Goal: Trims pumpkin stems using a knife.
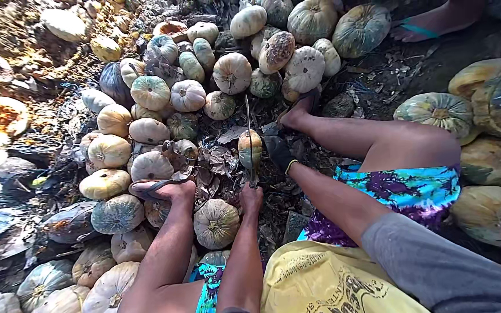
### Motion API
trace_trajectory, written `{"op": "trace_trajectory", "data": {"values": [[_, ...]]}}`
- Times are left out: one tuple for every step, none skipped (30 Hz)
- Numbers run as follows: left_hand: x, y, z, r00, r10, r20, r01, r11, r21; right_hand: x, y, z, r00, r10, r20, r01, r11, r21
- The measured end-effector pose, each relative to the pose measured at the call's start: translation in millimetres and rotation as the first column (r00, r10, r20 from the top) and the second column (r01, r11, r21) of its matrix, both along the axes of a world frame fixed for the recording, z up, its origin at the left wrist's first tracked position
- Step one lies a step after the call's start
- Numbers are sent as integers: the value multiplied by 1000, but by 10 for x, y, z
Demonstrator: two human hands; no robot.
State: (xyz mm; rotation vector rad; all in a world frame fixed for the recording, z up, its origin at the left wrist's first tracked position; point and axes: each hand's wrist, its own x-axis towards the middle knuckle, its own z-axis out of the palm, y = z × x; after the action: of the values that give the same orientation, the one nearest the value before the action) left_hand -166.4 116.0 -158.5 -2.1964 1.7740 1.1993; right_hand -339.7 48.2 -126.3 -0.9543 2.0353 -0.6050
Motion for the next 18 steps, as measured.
{"op": "trace_trajectory", "data": {"values": [[-58, -53, -15, 1000, 4, -5, -4, 1000, -1, 56, -136, 79, 997, -7, 71, 9, 1000, -18], [-108, -97, -33, 1000, 9, -7, -9, 1000, 4, 111, -247, 137, 994, -12, 111, 14, 1000, -11], [-148, -136, -51, 1000, 9, -6, -9, 1000, 13, 163, -350, 119, 993, -12, 114, 12, 1000, -2], [-179, -178, -72, 1000, 6, -6, -6, 1000, 20, 227, -460, 45, 995, -23, 95, 25, 999, -21], [-201, -218, -87, 1000, 0, -11, 1, 1000, 28, 280, -577, -59, 996, -43, 76, 48, 997, -54], [-211, -253, -102, 999, -2, -33, 3, 999, 34, 342, -669, -76, 990, -113, 82, 117, 992, -46], [-213, -290, -114, 998, 0, -62, 3, 999, 44, 394, -740, -37, 969, -216, 119, 222, 975, -34], [-203, -311, -138, 996, 6, -91, -1, 999, 51, 421, -790, -47, 947, -287, 142, 294, 955, -30], [-179, -298, -167, 994, 11, -113, -4, 998, 60, 434, -808, -113, 934, -327, 145, 336, 941, -43], [-157, -280, -191, 991, 16, -130, -8, 998, 66, 445, -796, -204, 931, -343, 129, 354, 932, -77], [-153, -281, -196, 990, 19, -143, -9, 997, 73, 437, -799, -295, 935, -340, 103, 350, 929, -118], [-154, -275, -183, 988, 22, -153, -9, 997, 81, 422, -792, -343, 946, -316, 77, 324, 935, -142], [-149, -249, -147, 987, 26, -161, -12, 996, 91, 423, -763, -367, 958, -286, 36, 288, 942, -171], [-142, -211, -89, 984, 42, -173, -24, 995, 101, 445, -719, -358, 961, -277, -14, 268, 939, -214], [-147, -185, -1, 979, 66, -191, -45, 992, 115, 466, -676, -258, 958, -283, -55, 260, 931, -255], [-151, -153, 102, 973, 94, -209, -67, 989, 130, 472, -621, 5, 961, -275, -37, 258, 934, -248], [-128, -92, 200, 968, 121, -220, -87, 984, 158, 468, -548, 304, 971, -240, -9, 234, 954, -188], [-92, -22, 267, 964, 147, -223, -109, 979, 175, 444, -491, 494, 988, -151, 28, 152, 986, -60]]}}
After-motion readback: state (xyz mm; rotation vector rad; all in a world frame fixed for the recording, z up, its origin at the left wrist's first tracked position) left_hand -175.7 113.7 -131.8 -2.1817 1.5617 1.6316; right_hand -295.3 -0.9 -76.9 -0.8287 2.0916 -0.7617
